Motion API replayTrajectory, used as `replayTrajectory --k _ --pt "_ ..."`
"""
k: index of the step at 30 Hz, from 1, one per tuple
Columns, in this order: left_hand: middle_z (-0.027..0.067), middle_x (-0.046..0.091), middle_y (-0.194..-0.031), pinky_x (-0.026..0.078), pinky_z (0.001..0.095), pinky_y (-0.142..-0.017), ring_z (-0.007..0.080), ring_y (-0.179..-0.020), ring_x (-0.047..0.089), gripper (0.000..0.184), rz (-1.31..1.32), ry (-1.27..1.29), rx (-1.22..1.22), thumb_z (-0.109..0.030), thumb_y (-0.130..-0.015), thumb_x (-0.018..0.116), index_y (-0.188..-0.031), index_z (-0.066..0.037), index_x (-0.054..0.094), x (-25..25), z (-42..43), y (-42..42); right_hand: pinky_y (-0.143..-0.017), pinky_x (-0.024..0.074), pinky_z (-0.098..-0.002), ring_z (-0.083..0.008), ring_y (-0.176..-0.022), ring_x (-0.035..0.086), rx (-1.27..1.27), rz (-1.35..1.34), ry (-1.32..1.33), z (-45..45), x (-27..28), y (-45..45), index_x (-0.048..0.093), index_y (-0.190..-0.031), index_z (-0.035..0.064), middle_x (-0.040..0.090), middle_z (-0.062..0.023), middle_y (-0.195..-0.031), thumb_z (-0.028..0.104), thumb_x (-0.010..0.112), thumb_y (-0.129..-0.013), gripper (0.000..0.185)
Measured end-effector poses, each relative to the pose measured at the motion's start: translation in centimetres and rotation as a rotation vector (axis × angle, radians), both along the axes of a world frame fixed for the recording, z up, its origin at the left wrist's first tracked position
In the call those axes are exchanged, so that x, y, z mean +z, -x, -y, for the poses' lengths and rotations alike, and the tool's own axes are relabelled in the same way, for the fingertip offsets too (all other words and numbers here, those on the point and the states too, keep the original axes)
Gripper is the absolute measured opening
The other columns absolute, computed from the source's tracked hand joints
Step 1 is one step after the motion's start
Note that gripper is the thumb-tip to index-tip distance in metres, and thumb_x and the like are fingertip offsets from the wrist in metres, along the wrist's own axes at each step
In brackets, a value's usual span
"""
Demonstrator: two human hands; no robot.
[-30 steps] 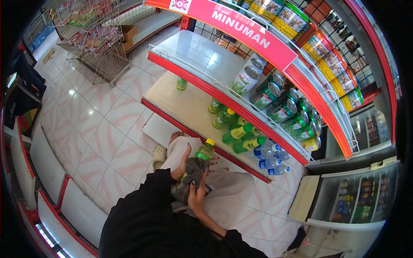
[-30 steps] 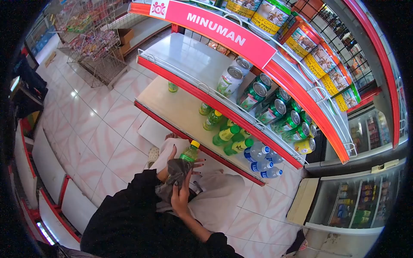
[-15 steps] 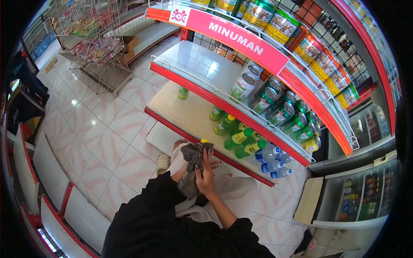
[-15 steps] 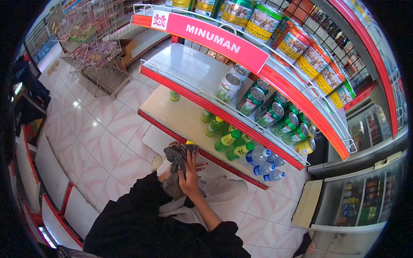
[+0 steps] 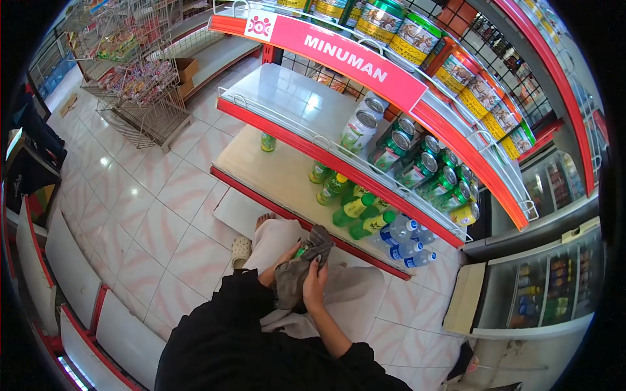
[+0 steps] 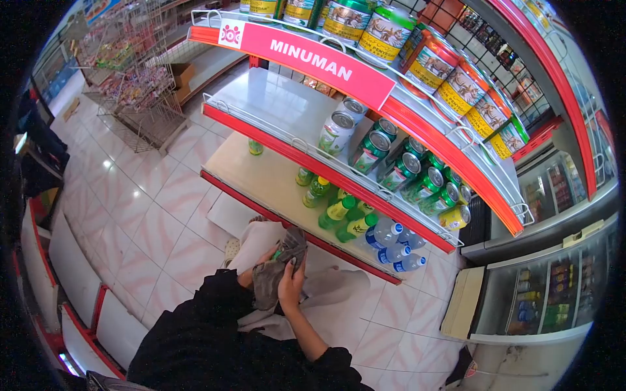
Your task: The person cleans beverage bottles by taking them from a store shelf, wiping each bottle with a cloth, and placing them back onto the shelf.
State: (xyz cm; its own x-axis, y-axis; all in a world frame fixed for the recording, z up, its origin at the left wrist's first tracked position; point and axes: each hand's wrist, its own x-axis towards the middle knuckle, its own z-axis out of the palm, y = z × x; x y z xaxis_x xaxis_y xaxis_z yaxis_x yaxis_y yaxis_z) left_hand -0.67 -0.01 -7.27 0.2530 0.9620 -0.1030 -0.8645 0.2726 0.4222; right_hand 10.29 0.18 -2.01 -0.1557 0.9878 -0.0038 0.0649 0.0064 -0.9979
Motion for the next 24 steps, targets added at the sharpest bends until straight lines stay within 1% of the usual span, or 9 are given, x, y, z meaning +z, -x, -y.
replayTrajectory --k 3,6,7,10,11,13,14,18,24 --pt "0.012 0.049 -0.104 0.035 0.033 -0.081 0.0193 -0.098 0.045 0.04 -0.003 0.006 -0.073 -0.034 -0.082 0.043 -0.105 -0.001 0.044 -2.7 -0.1 -1.3 -0.087 0.0327 -0.0271 -0.0159 -0.099 0.045 -0.012 -0.018 0.054 0.8 1.1 -0.8 0.042 -0.115 -0.0022 0.05 -0.0095 -0.109 0.024 0.038 -0.091 0.036" --pt "0.011 0.051 -0.101 0.037 0.031 -0.079 0.0177 -0.095 0.048 0.035 -0.177 0.032 -0.044 -0.031 -0.083 0.045 -0.102 -0.001 0.047 -6.5 -0.5 -2.3 -0.096 0.0267 -0.033 -0.0275 -0.114 0.038 0.064 0.041 0.117 1.3 1.3 -1.7 0.036 -0.121 -0.0038 0.039 -0.0181 -0.125 0.014 0.04 -0.088 0.038" --pt "0.0107 0.052 -0.1 0.038 0.0304 -0.079 0.0172 -0.094 0.048 0.034 -0.278 0.045 -0.01 -0.029 -0.084 0.045 -0.101 -0.001 0.048 -7.8 -0.8 -2.5 -0.096 0.0267 -0.033 -0.0275 -0.114 0.038 0.064 0.04 0.119 1.5 1.1 -1.8 0.036 -0.121 -0.0038 0.039 -0.0181 -0.125 0.014 0.04 -0.088 0.038" --pt "0.0097 0.054 -0.096 0.039 0.0284 -0.077 0.0157 -0.091 0.05 0.029 -0.625 0.09 0.13 -0.025 -0.085 0.046 -0.098 0.0 0.05 -11.5 -1.3 -3.0 -0.087 0.0327 -0.0278 -0.0174 -0.097 0.046 -0.052 0.107 -0.065 1.9 0.4 -1.7 0.042 -0.114 -0.0032 0.05 -0.0107 -0.106 0.024 0.038 -0.091 0.036" --pt "0.0094 0.055 -0.095 0.04 0.0278 -0.076 0.0151 -0.09 0.051 0.028 -0.708 0.098 0.168 -0.024 -0.085 0.047 -0.097 0.0 0.051 -12.2 -1.4 -3.2 -0.087 0.0327 -0.0278 -0.0174 -0.097 0.046 -0.056 0.108 -0.063 2.0 0.4 -1.8 0.042 -0.114 -0.0032 0.05 -0.0107 -0.106 0.024 0.038 -0.091 0.036" --pt "0.0087 0.057 -0.093 0.041 0.0265 -0.075 0.0141 -0.089 0.052 0.025 -0.822 0.095 0.227 -0.022 -0.086 0.048 -0.095 0.001 0.053 -13.4 -1.4 -3.3 -0.095 0.0249 -0.0333 -0.0285 -0.112 0.035 -0.048 0.1 -0.024 2.1 0.6 -1.8 0.037 -0.119 -0.0041 0.037 -0.0196 -0.122 0.02 0.039 -0.089 0.039" --pt "0.009 0.057 -0.094 0.041 0.027 -0.075 0.0149 -0.089 0.053 0.025 -0.83 0.092 0.216 -0.022 -0.086 0.047 -0.097 0.0 0.052 -12.8 -1.0 -3.3 -0.099 0.021 -0.0361 -0.034 -0.12 0.03 -0.043 0.096 -0.005 2.2 0.8 -1.8 0.035 -0.122 -0.0046 0.03 -0.024 -0.129 0.018 0.04 -0.087 0.041" --pt "0.0099 0.056 -0.098 0.041 0.0292 -0.079 0.0183 -0.091 0.053 0.029 -0.846 -0.035 0.27 -0.025 -0.086 0.045 -0.102 -0.001 0.049 -8.7 -1.2 -0.3 -0.101 0.016 -0.0407 -0.0387 -0.124 0.02 -0.01 0.275 -0.131 1.5 2.1 -0.7 0.034 -0.122 -0.0055 0.019 -0.028 -0.133 0.02 0.041 -0.087 0.044" --pt "0.0112 0.055 -0.103 0.04 0.0324 -0.084 0.0234 -0.093 0.053 0.035 -1.021 -0.21 0.428 -0.029 -0.087 0.042 -0.11 -0.003 0.045 -4.2 -2.8 3.3 -0.102 0.0132 -0.044 -0.0412 -0.125 0.015 0.119 0.381 -0.177 0.1 2.7 0.8 0.036 -0.122 -0.0049 0.012 -0.0298 -0.134 0.016 0.043 -0.085 0.043"
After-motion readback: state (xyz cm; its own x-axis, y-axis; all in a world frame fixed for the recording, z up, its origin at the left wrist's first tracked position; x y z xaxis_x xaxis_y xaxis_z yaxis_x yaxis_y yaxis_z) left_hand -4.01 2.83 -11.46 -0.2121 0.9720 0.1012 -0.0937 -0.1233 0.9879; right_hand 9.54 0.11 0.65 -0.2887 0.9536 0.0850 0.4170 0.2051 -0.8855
